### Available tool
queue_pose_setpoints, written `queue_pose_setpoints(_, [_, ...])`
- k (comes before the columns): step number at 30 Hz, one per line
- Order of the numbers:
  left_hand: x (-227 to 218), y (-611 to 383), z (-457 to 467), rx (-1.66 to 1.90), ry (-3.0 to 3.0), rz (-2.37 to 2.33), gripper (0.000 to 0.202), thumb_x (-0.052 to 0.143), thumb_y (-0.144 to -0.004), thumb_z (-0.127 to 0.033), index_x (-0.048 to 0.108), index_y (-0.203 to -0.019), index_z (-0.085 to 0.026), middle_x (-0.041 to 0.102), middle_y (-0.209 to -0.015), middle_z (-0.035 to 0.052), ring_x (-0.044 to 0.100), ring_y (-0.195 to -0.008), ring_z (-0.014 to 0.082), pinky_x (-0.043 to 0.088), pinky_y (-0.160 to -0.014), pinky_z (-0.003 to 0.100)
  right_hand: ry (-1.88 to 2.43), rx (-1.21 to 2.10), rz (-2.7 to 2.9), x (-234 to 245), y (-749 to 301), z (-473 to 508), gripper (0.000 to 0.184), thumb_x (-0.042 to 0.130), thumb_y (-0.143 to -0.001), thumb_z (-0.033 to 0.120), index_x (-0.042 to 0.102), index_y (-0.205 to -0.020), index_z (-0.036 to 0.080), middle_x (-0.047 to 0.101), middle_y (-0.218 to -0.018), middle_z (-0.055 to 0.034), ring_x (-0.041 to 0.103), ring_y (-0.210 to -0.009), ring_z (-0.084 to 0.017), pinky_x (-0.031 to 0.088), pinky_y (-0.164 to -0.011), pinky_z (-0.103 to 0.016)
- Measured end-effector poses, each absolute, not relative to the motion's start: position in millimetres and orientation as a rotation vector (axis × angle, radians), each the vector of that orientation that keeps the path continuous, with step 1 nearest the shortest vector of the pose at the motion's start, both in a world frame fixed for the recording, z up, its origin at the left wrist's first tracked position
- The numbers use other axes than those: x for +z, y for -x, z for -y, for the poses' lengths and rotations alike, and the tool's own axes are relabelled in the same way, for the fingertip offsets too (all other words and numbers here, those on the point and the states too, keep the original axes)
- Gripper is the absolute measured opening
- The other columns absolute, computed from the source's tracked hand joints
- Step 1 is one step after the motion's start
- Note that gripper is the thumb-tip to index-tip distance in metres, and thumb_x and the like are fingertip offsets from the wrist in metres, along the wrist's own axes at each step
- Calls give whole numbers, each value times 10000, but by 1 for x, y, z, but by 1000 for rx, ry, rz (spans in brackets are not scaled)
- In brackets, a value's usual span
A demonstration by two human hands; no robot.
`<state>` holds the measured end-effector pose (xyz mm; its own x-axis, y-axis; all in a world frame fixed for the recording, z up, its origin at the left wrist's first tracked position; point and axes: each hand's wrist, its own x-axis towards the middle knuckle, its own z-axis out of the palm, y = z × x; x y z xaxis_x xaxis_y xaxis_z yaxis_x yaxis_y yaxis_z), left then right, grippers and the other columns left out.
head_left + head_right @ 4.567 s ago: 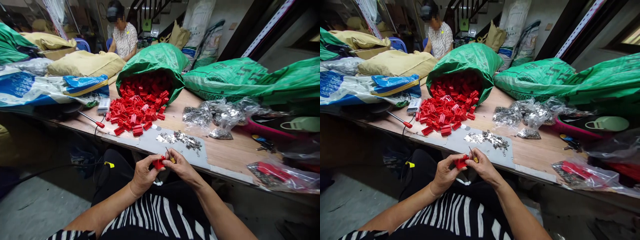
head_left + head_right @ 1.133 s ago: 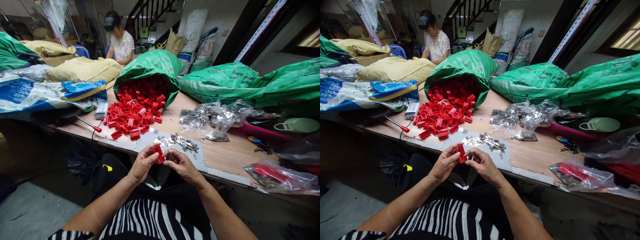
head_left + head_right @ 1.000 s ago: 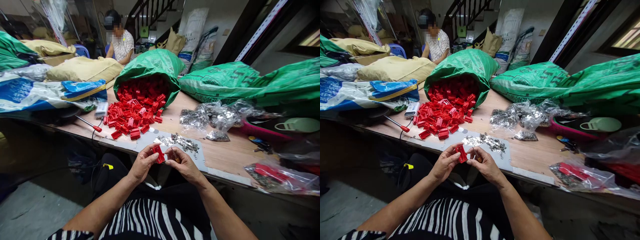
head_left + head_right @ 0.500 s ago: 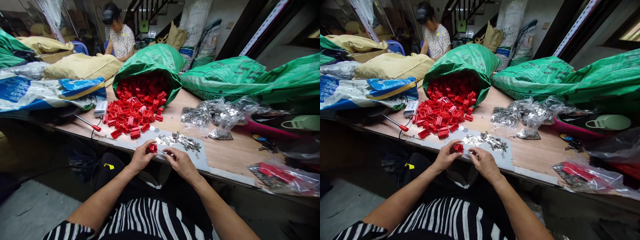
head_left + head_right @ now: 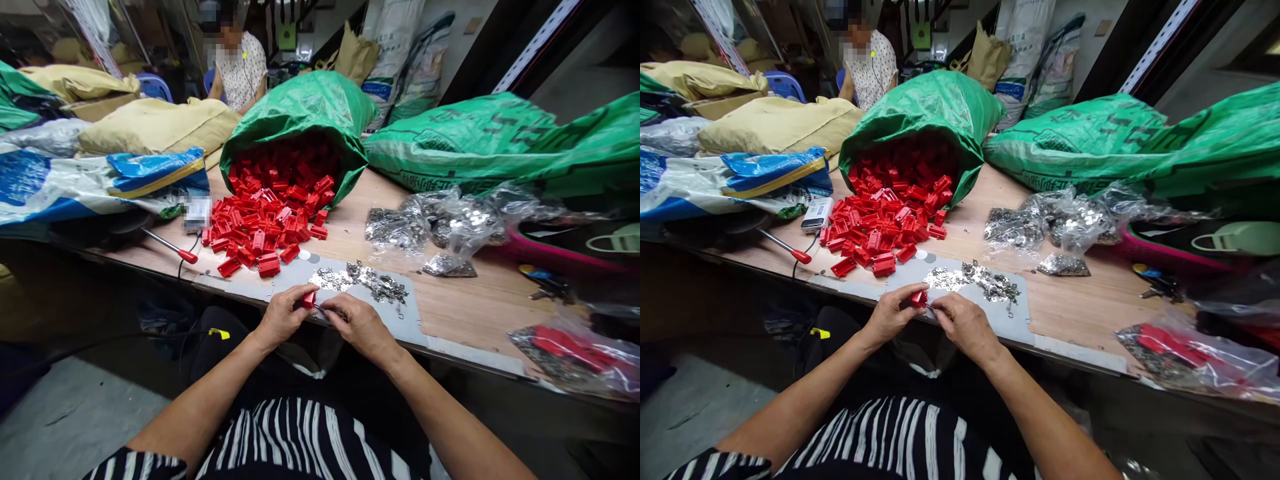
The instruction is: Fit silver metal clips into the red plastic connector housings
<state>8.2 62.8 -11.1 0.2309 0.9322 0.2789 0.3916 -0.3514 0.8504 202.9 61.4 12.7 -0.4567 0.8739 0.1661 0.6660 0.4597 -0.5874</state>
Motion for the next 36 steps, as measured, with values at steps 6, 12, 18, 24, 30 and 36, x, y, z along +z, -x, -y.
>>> queue_pose_setpoints(6, [-10,-8,-63,1044,-1824,-1232,407,706,-757,-163,643,-1153,-233,701,-1154,51,646,-1081,201,489,-958,330,1277,639,2255,10,-205,-60,176,561,-885,149,689,-982,219,685,-941,-40,646,-869,-171,508,-794,-289])
queue_pose_setpoints(12, [-9,-7,-64,1025,-1826,-1227,363,717,-747,-173,658,-1102,-220,720,-1072,45,669,-981,188,500,-886,298,1336,590,2275,10,-202,-57,164,553,-893,162,683,-972,223,681,-942,-41,646,-873,-173,508,-792,-286])
queue_pose_setpoints(18, [-10,-8,-65,1038,-1824,-1222,328,704,-748,-170,666,-1068,-234,723,-1059,34,671,-959,188,497,-877,294,1394,503,2269,10,-190,-53,143,532,-887,153,655,-915,219,666,-900,-54,639,-814,-176,501,-733,-285])
queue_pose_setpoints(24, [-11,-7,-63,1073,-1773,-1212,321,708,-738,-199,663,-1054,-233,709,-1054,33,654,-959,191,485,-886,300,1430,592,2235,14,-188,-52,133,535,-894,168,646,-953,211,654,-920,-55,632,-855,-188,490,-764,-304])
queue_pose_setpoints(30, [-8,-9,-52,1088,-1633,-1214,287,712,-738,-209,634,-1014,-207,683,-928,24,636,-810,159,493,-791,278,1253,702,2142,17,-202,-46,223,421,-949,206,586,-1100,213,614,-1005,-80,597,-945,-202,477,-833,-339])
queue_pose_setpoints(36, [8,-15,-35,1204,-1233,-1043,280,730,-737,-238,602,-982,-195,674,-901,11,636,-821,147,476,-820,277,1203,976,2086,19,-212,-29,243,369,-980,253,476,-1196,231,587,-771,8,574,-715,-155,456,-721,-294])
